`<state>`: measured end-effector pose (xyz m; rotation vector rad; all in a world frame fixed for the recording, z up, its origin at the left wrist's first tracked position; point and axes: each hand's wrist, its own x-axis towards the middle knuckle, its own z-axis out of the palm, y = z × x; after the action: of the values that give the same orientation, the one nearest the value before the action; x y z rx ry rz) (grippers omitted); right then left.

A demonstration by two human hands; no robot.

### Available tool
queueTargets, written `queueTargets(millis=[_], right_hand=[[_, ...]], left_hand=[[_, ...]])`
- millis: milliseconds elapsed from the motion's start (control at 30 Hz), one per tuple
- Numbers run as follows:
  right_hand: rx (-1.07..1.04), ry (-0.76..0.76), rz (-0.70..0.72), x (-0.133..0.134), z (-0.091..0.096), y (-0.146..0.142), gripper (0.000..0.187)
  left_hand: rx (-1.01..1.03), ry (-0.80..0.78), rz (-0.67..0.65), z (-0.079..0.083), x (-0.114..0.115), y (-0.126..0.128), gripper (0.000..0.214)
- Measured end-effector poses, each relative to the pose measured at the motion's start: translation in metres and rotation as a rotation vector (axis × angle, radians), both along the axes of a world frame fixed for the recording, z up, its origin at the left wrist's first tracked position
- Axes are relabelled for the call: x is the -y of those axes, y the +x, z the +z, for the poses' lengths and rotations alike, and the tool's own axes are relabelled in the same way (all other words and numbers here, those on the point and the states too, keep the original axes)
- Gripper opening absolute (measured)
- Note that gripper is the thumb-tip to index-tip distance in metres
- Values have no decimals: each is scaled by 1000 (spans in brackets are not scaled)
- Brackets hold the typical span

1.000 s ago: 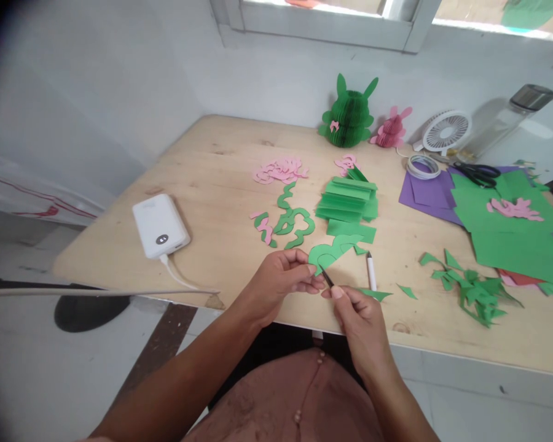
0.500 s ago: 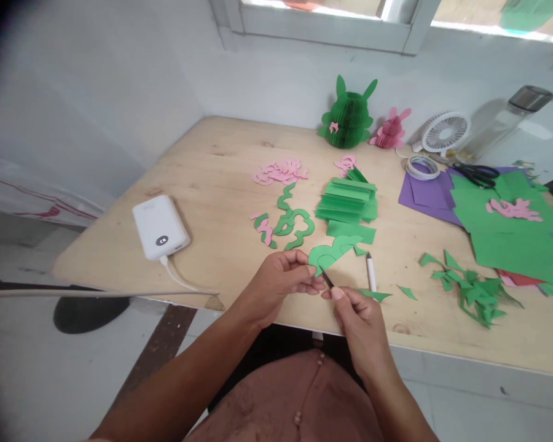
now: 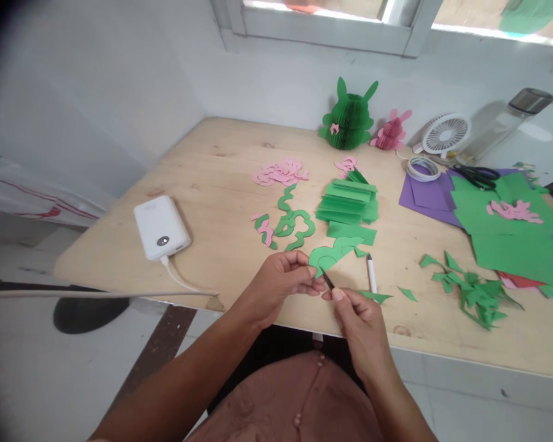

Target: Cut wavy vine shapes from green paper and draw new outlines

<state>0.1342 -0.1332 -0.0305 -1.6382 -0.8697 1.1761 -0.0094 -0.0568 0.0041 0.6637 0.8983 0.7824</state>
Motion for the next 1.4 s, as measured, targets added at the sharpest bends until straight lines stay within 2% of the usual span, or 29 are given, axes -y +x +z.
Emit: queueTargets(millis=[967, 1400], right_hand=[[15, -8, 5, 0, -2, 1, 42], [71, 43, 2, -2, 1, -1, 41]], left_hand=[[2, 11, -8, -1, 1, -1, 18], [-5, 6, -8, -1, 0, -3, 19]])
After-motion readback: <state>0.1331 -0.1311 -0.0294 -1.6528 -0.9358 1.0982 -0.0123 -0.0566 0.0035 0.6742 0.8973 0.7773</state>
